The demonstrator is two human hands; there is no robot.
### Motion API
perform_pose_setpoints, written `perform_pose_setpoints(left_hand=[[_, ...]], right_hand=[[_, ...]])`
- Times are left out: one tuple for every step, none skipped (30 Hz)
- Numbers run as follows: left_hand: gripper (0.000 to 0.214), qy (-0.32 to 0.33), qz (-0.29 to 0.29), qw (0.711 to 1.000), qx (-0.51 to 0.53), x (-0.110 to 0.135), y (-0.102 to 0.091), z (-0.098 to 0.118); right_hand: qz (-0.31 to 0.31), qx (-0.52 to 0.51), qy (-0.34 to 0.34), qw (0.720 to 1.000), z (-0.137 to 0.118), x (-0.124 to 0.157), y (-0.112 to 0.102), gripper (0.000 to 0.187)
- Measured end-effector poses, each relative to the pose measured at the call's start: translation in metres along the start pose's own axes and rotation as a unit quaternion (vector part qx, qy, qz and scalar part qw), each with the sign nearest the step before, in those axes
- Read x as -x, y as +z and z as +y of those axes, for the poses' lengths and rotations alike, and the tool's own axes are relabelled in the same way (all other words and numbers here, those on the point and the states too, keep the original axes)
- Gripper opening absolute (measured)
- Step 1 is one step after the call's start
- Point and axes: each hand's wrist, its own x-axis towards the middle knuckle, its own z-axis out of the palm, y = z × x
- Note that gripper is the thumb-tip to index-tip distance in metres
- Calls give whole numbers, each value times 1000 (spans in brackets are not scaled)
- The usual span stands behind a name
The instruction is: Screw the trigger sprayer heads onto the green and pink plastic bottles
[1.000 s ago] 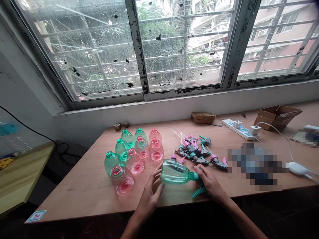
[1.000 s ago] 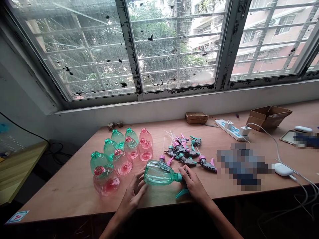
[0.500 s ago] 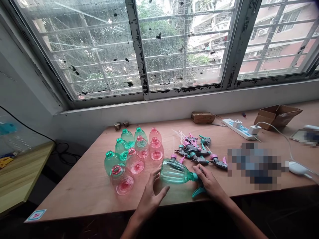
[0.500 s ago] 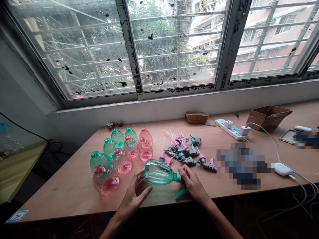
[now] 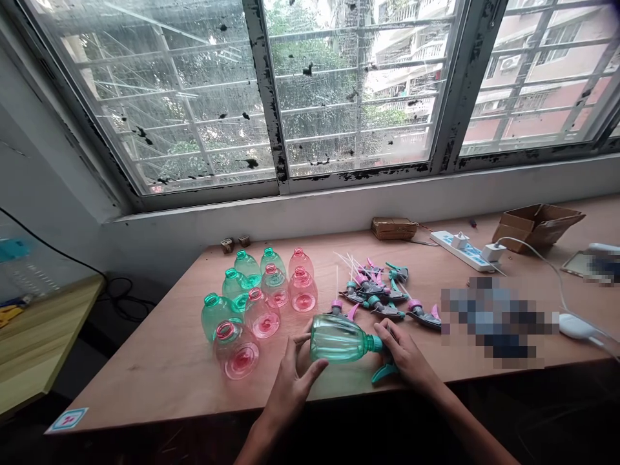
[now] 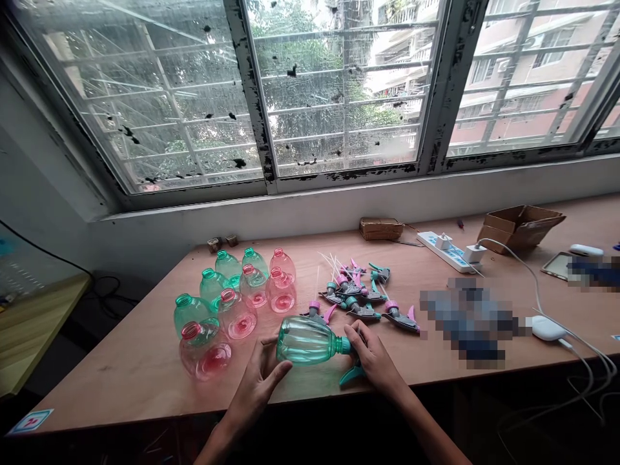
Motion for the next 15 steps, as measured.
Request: perform_pose_setpoints(left_hand=[[35,3,2,1000,-1,0,0,-1],[34,8,3,1000,-3,-1,1,-1],[34,13,4,1000,-4,-1,1,-2],[34,18,4,1000,-6,-2,1,-2],[35,22,4,1000,-9,-3,1,-2],[37,25,3,1000,-12,-3,1,-2],[40,26,2,1000,-15,-3,1,-2],[43,25,0,1000,-19,-3,1,-1],[45,24,-2,999,-23,-2,1,0],[44,24,-2,999,-28,-2,2,0],[41,23,1,999,-34,-1,2,1],[37,25,7,999,-43,-1,3,0],[36,28,15,998,-53,0,4,0],[37,33,24,997,-64,0,6,-1],[39,39,31,996,-75,0,7,-2]], right_hand=[[1,-2,1,1000,0,0,0,38],[2,-5,2,1000,0,0,0,38],[2,-8,3,1000,0,0,0,38],[3,-11,5,1000,0,0,0,38],[3,-14,7,1000,0,0,0,38],[3,-17,8,1000,0,0,0,38],[3,-20,9,1000,0,0,0,38],[3,-22,9,1000,0,0,0,38],[5,-23,9,1000,1,0,0,38],[7,-24,9,1000,1,0,0,38],[9,-25,9,1000,2,0,0,37],[11,-26,9,1000,2,0,0,37],[13,-28,10,999,3,1,0,37],[16,-31,11,999,4,1,0,37],[20,-34,12,999,4,1,0,37]])
